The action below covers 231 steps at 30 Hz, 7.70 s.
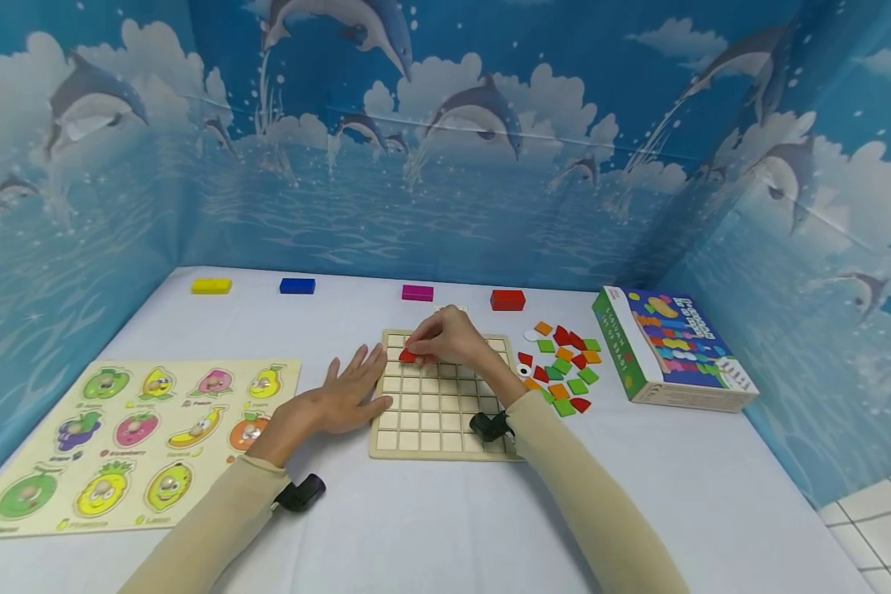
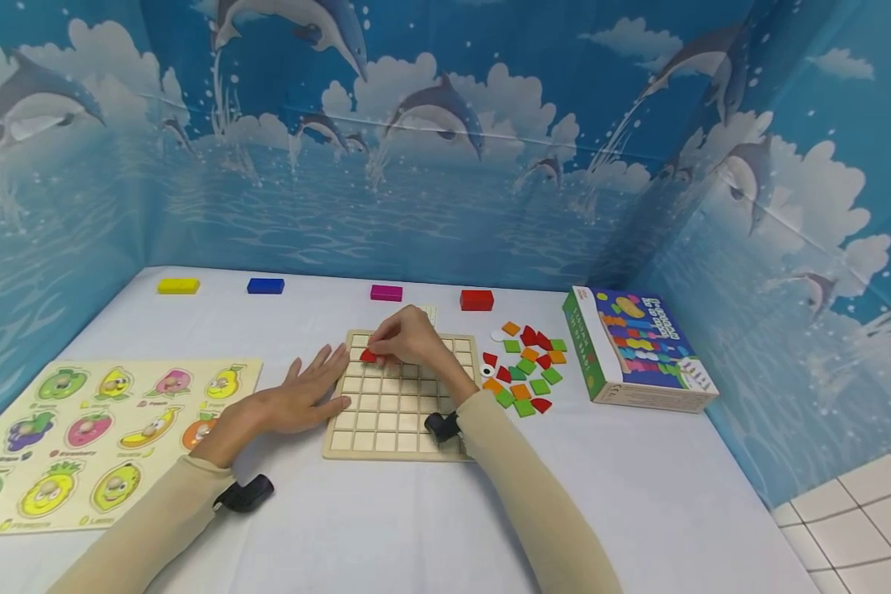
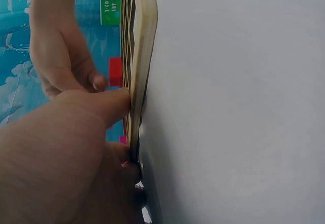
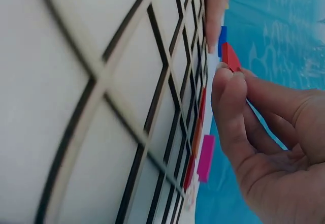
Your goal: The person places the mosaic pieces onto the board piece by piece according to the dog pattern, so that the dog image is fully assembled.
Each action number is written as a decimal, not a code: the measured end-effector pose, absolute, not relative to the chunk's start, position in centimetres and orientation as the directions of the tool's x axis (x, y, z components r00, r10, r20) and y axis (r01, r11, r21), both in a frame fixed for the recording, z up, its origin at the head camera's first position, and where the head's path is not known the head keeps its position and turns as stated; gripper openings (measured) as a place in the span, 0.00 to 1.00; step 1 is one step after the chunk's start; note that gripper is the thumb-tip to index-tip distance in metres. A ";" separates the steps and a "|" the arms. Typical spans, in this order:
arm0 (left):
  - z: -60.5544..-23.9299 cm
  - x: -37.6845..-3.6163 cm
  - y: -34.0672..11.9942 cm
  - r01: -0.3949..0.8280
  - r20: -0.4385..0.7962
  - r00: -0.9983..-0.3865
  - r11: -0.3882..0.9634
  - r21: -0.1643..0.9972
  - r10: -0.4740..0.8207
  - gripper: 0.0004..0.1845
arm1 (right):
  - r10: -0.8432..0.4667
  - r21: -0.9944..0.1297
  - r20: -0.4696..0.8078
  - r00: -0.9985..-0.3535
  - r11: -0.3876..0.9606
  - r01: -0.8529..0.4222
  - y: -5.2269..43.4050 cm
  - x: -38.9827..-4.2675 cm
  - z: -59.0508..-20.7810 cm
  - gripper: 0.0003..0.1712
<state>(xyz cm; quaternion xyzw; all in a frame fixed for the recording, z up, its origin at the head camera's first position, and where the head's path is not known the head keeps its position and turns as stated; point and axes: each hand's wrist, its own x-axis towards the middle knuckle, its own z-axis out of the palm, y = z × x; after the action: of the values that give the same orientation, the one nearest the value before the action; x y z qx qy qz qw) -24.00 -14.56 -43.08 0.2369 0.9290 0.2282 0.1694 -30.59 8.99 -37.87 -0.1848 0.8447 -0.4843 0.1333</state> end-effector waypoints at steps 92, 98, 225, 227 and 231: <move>-43.1 -23.8 -14.4 0.331 -0.213 -0.849 0.802 0.498 0.483 0.47 | -0.478 -0.643 0.100 -0.873 0.639 -0.423 24.1 -30.1 -36.5 0.14; -43.0 -23.7 -14.5 0.342 -0.199 -0.845 0.786 0.515 0.497 0.47 | -0.414 -0.622 0.071 -0.907 0.693 -0.365 27.2 -30.4 -37.0 0.15; -42.7 -22.9 -14.5 0.381 -0.143 -0.835 0.747 0.545 0.531 0.46 | -0.460 -0.680 0.130 -0.878 0.604 -0.417 19.9 -30.1 -36.0 0.13; -42.7 -23.0 -14.6 0.374 -0.148 -0.840 0.754 0.540 0.523 0.46 | -0.453 -0.669 0.124 -0.883 0.619 -0.412 21.4 -30.1 -36.0 0.14; -43.0 -23.3 -14.7 0.357 -0.172 -0.844 0.770 0.528 0.509 0.46 | -0.427 -0.658 0.098 -0.899 0.650 -0.380 23.8 -30.4 -36.3 0.16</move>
<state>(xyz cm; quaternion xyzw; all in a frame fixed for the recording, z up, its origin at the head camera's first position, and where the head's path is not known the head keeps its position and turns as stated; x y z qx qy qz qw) -23.32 -14.66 -43.05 0.2333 0.9281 0.2459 0.1543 -30.40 23.77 -36.33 -0.2222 0.9078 -0.3542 0.0327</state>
